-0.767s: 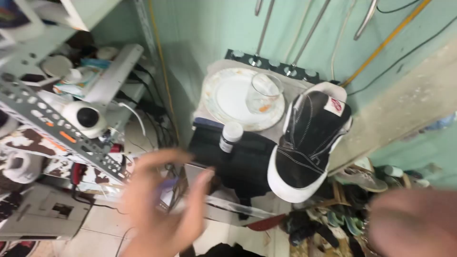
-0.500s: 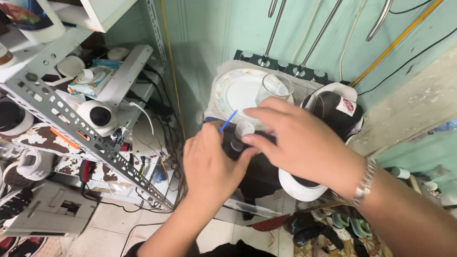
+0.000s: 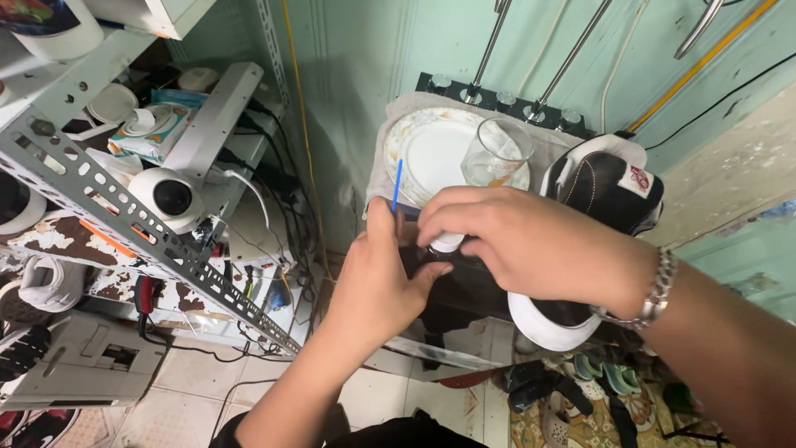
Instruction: Painting the surface of a black sneaker using a small brush and black paint.
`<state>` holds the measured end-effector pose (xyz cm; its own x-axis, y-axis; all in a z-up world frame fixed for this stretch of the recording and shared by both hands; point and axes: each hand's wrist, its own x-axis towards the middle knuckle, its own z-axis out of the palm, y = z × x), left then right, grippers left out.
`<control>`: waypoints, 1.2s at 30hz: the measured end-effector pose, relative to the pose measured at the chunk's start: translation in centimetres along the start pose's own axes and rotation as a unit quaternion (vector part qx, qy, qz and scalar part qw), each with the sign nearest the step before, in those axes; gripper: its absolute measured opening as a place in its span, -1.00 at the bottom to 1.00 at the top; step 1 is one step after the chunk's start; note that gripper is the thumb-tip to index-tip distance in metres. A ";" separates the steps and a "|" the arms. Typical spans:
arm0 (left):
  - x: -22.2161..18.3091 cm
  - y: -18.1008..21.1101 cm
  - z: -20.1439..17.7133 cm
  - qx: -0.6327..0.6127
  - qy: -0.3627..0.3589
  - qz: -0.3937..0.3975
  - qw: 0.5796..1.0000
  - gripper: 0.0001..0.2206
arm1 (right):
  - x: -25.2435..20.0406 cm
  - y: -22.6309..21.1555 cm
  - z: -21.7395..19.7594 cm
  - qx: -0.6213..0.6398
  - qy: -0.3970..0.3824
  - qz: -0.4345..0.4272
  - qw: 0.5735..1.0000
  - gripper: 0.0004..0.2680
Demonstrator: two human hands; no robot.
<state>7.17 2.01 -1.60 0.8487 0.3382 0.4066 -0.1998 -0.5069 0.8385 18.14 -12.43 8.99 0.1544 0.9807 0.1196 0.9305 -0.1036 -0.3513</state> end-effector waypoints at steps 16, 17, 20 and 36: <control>0.3 -0.1 -1.3 -0.001 -0.039 0.012 0.999 -0.43 | -1.0 -1.4 -2.8 0.032 0.074 0.033 0.996 -0.73; 0.2 -0.2 -1.4 -0.002 -0.039 0.012 0.999 -0.43 | -1.5 -1.1 -2.4 0.031 0.073 0.033 0.996 -0.73; 0.0 -0.6 -1.7 0.019 -0.029 0.025 0.999 -0.46 | -2.6 -0.3 -1.3 0.138 0.088 0.095 0.982 -0.72; 0.2 -0.8 -2.9 -0.012 -0.009 0.048 0.999 -0.48 | -0.7 -1.1 2.8 0.020 0.010 0.250 0.968 -0.63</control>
<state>6.05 4.80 -1.13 0.8338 0.2734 0.4796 -0.2931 -0.5170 0.8043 16.04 -12.56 6.72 0.5883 0.8066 -0.0568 0.7245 -0.5570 -0.4059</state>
